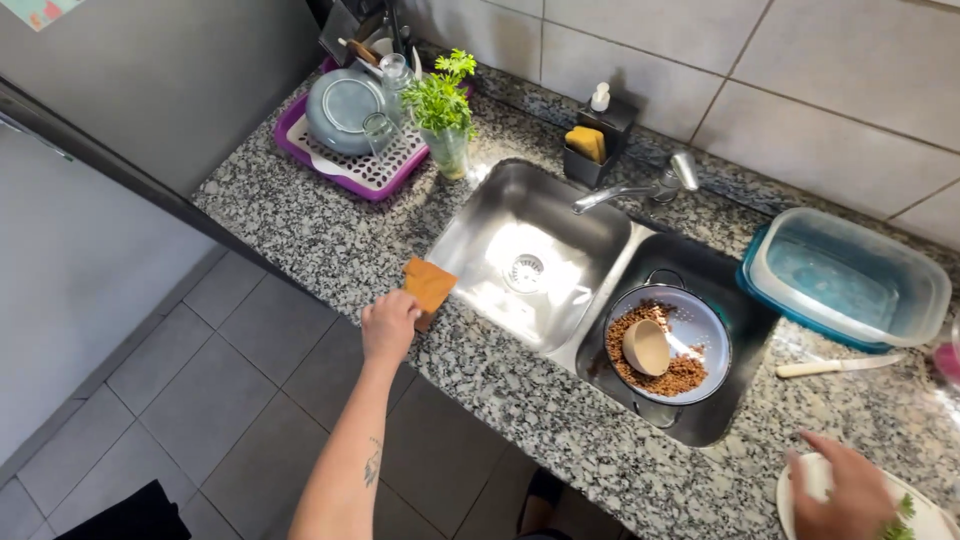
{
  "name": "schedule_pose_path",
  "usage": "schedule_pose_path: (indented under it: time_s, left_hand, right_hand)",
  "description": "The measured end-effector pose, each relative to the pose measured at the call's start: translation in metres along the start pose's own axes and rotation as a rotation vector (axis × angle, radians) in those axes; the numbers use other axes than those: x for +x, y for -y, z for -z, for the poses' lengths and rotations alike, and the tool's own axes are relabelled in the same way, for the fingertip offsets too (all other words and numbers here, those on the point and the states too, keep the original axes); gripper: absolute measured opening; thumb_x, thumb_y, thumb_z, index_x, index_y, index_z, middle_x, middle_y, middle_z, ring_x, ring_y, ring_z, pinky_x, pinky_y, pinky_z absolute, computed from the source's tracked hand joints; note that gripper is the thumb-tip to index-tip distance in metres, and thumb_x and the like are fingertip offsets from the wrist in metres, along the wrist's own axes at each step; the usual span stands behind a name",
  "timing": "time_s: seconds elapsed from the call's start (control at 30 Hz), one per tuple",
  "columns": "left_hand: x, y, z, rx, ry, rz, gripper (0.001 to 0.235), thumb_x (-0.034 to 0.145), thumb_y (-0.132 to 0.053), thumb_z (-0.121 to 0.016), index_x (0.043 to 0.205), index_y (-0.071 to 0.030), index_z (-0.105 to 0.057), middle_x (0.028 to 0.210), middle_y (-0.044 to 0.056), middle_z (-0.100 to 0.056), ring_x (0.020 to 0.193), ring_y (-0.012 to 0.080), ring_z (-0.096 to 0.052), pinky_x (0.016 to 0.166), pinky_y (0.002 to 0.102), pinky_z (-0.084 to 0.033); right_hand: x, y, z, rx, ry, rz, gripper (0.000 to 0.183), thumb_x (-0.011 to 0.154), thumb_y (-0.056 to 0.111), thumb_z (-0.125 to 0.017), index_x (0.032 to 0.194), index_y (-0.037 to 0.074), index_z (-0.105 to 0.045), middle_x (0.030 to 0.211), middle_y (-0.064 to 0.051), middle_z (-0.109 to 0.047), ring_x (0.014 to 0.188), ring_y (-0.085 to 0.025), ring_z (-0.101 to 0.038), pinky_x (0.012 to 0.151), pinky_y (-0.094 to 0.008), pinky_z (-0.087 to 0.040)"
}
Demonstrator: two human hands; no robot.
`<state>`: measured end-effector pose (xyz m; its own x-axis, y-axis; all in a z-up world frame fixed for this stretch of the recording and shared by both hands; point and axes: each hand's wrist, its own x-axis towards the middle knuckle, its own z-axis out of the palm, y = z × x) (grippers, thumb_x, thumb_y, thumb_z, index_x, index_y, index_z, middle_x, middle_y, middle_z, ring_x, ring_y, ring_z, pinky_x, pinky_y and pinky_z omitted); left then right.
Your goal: The person plucks parsley leaves from their stems and places them on a cutting board. They then rinse the remaining parsley bunch in a glass under the tap. After retrieving a knife from a drawer, the person chops the parsley leaves on the cutting board.
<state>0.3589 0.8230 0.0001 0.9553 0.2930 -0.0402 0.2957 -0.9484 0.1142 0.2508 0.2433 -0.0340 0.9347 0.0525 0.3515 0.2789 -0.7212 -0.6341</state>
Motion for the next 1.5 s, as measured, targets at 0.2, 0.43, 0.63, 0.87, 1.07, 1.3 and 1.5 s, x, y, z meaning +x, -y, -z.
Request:
schedule_pose_path:
  time_s: [0.2, 0.43, 0.63, 0.87, 1.07, 1.3, 1.5]
  left_hand:
    - [-0.028, -0.050, 0.123, -1.450, 0.109, 0.223, 0.003, 0.083, -0.002, -0.062, 0.084, -0.004, -0.063, 0.080, 0.008, -0.065, 0.076, 0.0186, -0.065, 0.072, 0.029, -0.059]
    - [-0.075, -0.102, 0.151, -1.627, 0.436, 0.005, 0.005, 0.081, -0.010, -0.067, 0.081, -0.008, -0.063, 0.081, 0.006, -0.069, 0.079, 0.0168, -0.066, 0.078, 0.031, -0.057]
    - [-0.087, -0.121, 0.151, -1.232, 0.334, -0.136, 0.011, 0.097, -0.020, -0.044, 0.090, -0.013, -0.050, 0.073, 0.000, -0.048, 0.065, 0.0116, -0.043, 0.062, 0.026, -0.035]
    - [-0.077, -0.150, 0.147, -0.456, 0.409, -0.757, 0.025, 0.077, -0.028, -0.071, 0.087, -0.018, -0.050, 0.080, 0.000, -0.062, 0.072, 0.0193, -0.059, 0.060, 0.033, -0.039]
    - [-0.080, -0.171, 0.067, -0.659, 0.147, -1.158, 0.022, 0.073, 0.012, -0.054, 0.083, -0.008, -0.057, 0.084, 0.004, -0.059, 0.070, 0.0222, -0.050, 0.061, 0.032, -0.040]
    - [-0.131, -0.178, -0.011, 0.099, 0.679, -0.954, 0.051, 0.067, -0.036, -0.080, 0.110, -0.036, -0.053, 0.125, -0.019, -0.047, 0.121, 0.0091, -0.040, 0.098, 0.041, -0.024]
    - [-0.186, -0.241, -0.038, -0.460, 0.171, -1.185, 0.025, 0.082, -0.018, -0.060, 0.107, -0.020, -0.062, 0.113, -0.006, -0.064, 0.107, 0.0190, -0.057, 0.085, 0.036, -0.040]
  right_hand:
    - [0.142, 0.224, -0.070, 0.196, 0.332, 0.029, 0.021, 0.078, 0.025, -0.064, 0.097, 0.017, -0.069, 0.092, 0.000, -0.072, 0.089, -0.014, -0.064, 0.081, -0.028, -0.049]
    - [0.168, 0.314, -0.076, 0.438, 0.396, 0.049, 0.018, 0.075, 0.017, -0.071, 0.092, 0.011, -0.068, 0.086, -0.001, -0.073, 0.076, -0.013, -0.069, 0.069, -0.025, -0.052]
    - [0.166, 0.290, -0.043, 0.175, 0.366, 0.020, 0.013, 0.083, 0.019, -0.060, 0.093, 0.012, -0.065, 0.078, -0.001, -0.070, 0.063, -0.013, -0.063, 0.053, -0.026, -0.048]
    - [0.121, 0.257, 0.020, 0.111, 0.262, 0.109, 0.016, 0.087, 0.013, -0.055, 0.101, 0.014, -0.062, 0.095, -0.002, -0.068, 0.086, -0.018, -0.064, 0.075, -0.030, -0.048]
    - [0.036, 0.182, 0.037, -0.093, -0.054, 0.171, 0.015, 0.085, 0.009, -0.061, 0.100, 0.009, -0.065, 0.087, -0.004, -0.069, 0.080, -0.023, -0.064, 0.075, -0.036, -0.049]
    - [-0.072, 0.092, 0.049, -0.153, 0.189, -0.536, 0.033, 0.079, 0.033, -0.067, 0.106, 0.014, -0.068, 0.104, -0.001, -0.070, 0.098, -0.018, -0.063, 0.086, -0.034, -0.047]
    - [-0.066, 0.034, 0.123, -0.095, -0.115, -1.574, 0.044, 0.093, 0.050, -0.046, 0.102, 0.009, -0.060, 0.076, -0.004, -0.071, 0.063, -0.018, -0.067, 0.066, -0.034, -0.047]
